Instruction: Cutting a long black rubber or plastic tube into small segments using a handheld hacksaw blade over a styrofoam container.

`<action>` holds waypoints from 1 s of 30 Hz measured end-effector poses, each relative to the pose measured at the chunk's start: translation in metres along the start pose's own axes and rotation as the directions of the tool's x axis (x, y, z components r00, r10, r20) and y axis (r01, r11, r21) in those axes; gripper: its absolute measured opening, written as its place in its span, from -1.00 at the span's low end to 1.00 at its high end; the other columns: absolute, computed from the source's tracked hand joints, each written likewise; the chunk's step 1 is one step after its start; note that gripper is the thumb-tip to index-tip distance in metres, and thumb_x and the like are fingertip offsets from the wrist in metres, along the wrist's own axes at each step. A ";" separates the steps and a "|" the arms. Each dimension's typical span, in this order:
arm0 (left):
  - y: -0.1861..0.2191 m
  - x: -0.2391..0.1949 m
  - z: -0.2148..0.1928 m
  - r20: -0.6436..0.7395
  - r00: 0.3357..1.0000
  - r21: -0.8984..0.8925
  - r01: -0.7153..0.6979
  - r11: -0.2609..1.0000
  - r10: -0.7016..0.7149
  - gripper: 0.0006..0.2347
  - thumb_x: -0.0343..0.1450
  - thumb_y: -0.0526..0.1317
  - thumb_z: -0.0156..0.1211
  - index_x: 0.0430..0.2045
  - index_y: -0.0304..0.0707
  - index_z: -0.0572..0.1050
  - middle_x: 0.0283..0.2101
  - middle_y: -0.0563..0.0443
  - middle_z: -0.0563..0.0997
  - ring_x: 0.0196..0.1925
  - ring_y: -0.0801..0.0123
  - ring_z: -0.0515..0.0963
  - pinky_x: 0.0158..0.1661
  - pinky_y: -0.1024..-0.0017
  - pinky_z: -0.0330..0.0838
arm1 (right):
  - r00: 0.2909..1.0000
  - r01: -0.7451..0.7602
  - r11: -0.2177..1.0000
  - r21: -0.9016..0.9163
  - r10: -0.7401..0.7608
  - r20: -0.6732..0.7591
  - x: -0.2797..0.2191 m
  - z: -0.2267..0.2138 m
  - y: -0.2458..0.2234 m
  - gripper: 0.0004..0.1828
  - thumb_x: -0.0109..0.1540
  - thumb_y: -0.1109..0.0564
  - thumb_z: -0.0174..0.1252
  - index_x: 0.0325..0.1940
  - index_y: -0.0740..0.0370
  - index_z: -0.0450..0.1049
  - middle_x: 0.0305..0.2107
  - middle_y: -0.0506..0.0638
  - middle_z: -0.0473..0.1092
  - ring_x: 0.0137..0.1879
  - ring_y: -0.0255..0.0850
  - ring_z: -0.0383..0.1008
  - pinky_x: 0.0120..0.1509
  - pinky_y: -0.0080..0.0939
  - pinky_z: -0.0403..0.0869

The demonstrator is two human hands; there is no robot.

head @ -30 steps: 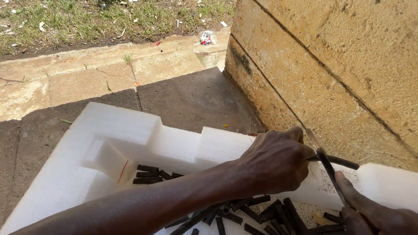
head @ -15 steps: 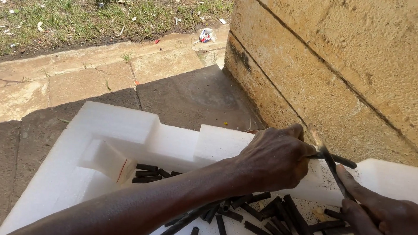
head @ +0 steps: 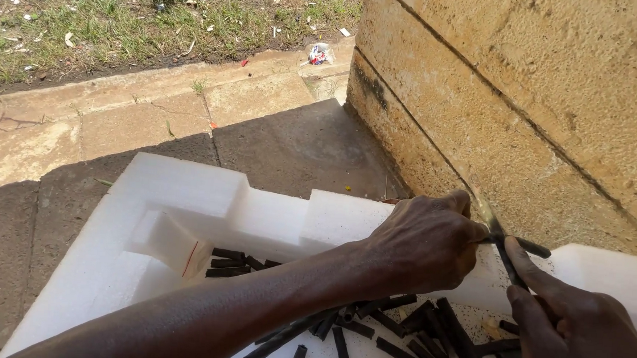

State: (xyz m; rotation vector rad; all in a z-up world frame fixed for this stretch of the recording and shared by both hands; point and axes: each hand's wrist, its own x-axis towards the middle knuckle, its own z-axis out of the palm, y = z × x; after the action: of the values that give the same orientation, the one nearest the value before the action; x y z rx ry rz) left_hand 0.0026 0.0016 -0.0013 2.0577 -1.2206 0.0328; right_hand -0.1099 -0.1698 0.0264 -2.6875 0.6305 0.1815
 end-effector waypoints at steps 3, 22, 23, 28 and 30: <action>-0.002 -0.001 0.002 -0.003 1.000 -0.039 0.011 0.999 -0.011 -0.66 0.42 -0.26 -0.17 -0.19 -0.36 0.65 -0.41 -0.09 0.39 -0.65 0.30 0.37 -0.69 0.32 0.22 | 0.935 0.254 0.965 0.062 -0.228 -0.273 -0.022 0.004 0.018 -0.34 0.12 0.11 0.17 0.33 -0.28 0.56 -0.92 0.05 0.17 -0.65 -0.28 0.08 -0.58 -0.25 0.14; 0.002 -0.002 0.002 -0.009 1.000 -0.009 0.006 1.000 -0.006 -0.73 0.34 -0.29 -0.12 -0.39 -0.32 0.63 -0.38 -0.15 0.44 -0.66 0.10 0.48 -0.70 0.15 0.23 | 0.955 0.189 0.921 0.340 -0.091 -0.284 -0.046 0.018 0.003 -0.42 0.22 0.31 0.05 0.30 -0.02 0.54 -0.92 0.00 -0.11 -0.75 -0.32 -0.22 -0.63 -0.25 -0.24; 0.000 0.000 0.002 0.004 1.000 -0.010 0.001 1.000 -0.001 -0.74 0.35 -0.29 -0.09 -0.37 -0.33 0.64 -0.36 -0.14 0.46 -0.64 0.18 0.48 -0.68 0.21 0.27 | 0.954 0.215 0.880 0.422 -0.097 -0.285 -0.043 0.021 0.000 -0.42 0.22 0.34 0.01 0.32 0.11 0.51 -0.91 0.00 -0.11 -0.74 -0.31 -0.21 -0.62 -0.25 -0.24; -0.004 0.004 0.009 0.038 0.999 0.010 0.010 1.000 -0.010 -0.73 0.36 -0.30 -0.11 -0.34 -0.26 0.64 -0.36 -0.10 0.40 -0.69 0.18 0.41 -0.68 0.18 0.24 | 0.991 0.002 0.996 -0.086 -0.013 -0.133 -0.007 0.005 -0.010 -0.33 0.29 0.01 0.05 0.52 -0.40 0.39 -0.84 0.15 0.61 -0.60 -0.09 0.58 -0.25 -0.17 0.50; -0.010 0.002 0.011 -0.011 1.000 -0.018 -0.014 1.000 0.014 -0.82 0.37 -0.34 -0.05 -0.69 -0.23 0.40 -0.45 0.00 0.32 -0.64 0.41 0.21 -0.67 0.35 0.11 | 0.986 0.124 0.992 0.005 -0.122 -0.116 0.002 0.007 -0.010 -0.30 0.24 0.07 0.06 0.52 -0.24 0.40 -0.89 0.17 0.47 -0.63 -0.15 0.39 -0.21 -0.19 0.43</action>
State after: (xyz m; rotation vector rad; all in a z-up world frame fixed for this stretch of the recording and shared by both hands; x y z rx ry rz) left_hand 0.0083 -0.0038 -0.0142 2.0308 -1.2250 0.0392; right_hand -0.1041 -0.1594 0.0229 -2.7300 0.4947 -0.0111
